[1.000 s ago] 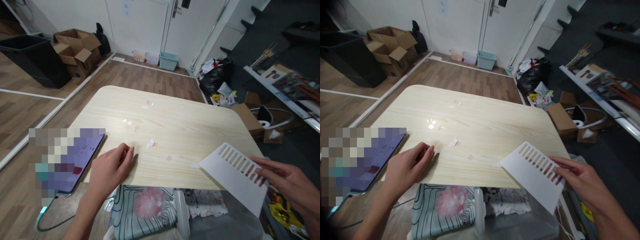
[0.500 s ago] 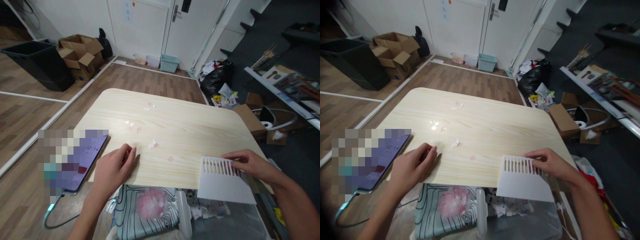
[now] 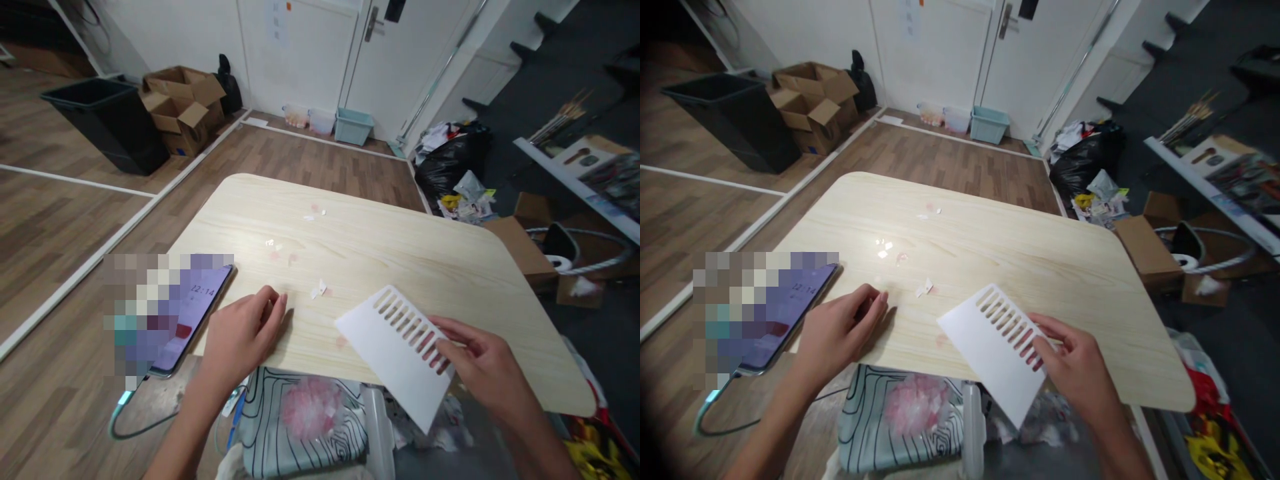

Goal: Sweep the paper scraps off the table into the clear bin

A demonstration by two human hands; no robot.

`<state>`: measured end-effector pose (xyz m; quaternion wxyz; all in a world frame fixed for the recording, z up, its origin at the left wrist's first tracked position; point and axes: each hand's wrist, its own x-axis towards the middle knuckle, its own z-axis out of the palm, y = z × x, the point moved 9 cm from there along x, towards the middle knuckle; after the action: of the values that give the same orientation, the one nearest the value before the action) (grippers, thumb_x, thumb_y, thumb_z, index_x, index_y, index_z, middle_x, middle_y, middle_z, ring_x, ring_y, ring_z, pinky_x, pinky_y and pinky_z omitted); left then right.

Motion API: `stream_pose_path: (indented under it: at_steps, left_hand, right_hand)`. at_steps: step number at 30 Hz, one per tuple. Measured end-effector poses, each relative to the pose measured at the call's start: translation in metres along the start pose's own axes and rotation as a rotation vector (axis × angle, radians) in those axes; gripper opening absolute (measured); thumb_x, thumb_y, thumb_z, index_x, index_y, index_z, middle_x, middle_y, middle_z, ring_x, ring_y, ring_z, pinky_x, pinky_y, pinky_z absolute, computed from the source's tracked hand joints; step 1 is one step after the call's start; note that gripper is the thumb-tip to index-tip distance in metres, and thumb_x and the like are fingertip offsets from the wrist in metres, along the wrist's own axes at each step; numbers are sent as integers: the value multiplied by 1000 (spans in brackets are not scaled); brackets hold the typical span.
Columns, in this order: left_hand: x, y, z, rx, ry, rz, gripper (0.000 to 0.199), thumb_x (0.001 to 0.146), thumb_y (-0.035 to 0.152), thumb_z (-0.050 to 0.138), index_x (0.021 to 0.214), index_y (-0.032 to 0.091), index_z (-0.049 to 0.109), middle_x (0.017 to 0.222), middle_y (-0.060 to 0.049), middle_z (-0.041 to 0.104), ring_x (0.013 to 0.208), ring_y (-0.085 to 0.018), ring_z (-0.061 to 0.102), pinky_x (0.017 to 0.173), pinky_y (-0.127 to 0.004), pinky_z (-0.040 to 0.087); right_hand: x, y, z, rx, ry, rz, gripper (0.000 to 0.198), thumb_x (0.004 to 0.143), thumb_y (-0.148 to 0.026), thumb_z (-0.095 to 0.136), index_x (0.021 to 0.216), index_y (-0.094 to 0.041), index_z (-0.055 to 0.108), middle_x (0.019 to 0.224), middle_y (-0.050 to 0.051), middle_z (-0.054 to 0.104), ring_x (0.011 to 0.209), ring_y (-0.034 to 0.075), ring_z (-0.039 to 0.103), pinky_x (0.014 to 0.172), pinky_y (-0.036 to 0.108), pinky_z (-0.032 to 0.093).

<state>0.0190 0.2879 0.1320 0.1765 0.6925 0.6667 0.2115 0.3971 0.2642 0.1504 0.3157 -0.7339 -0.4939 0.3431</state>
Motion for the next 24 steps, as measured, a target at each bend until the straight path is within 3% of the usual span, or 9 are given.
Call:
stream_pose_path:
  at_steps: [4,6,9,14,20,24]
  left_hand:
    - [0,-1,1,2,0,3,41,106,52,42,84,24,62,64,1,67,59,-17,63,60,-28,32]
    - [0,-1,1,5,1,4,40,106,52,42,84,24,61,64,1,67,59,-17,62,60,-28,32]
    - [-1,-1,1,-4,-9,-1,41,106,52,42,83,24,60,63,1,66,58,-17,62,60,-29,32]
    - [-1,-2,1,-22,-8,-10,40,106,52,43,84,25,61,63,1,66,59,-17,63,61,-29,33]
    - [0,-2,3,-31,-9,-5,40,107,52,42,84,24,60,63,2,65,60,-17,62,61,-29,32]
    - [0,-2,2,-31,-1,-9,40,106,52,43,84,24,61,62,2,64,59,-16,61,61,-29,31]
  right_hand:
    - [-35,5,34,4,-163,23,39,77,-41,74,105,-17,87,88,11,85,61,25,77,55,34,65]
    - [-42,4,42,27,-230,36,40,80,-42,74,108,-17,87,81,10,84,58,24,76,55,34,65]
    - [-31,-5,31,71,-175,9,39,78,-43,75,106,-18,87,73,8,82,55,24,74,53,33,63]
    - [11,-28,4,77,32,-19,36,67,-37,79,97,-18,86,90,11,85,64,25,78,56,32,64]
    - [32,-29,15,109,6,14,36,60,-34,79,90,-16,84,75,8,82,54,22,72,51,30,60]
    - [30,-10,-6,68,5,54,31,57,-33,79,84,-19,84,69,7,81,48,21,70,46,31,57]
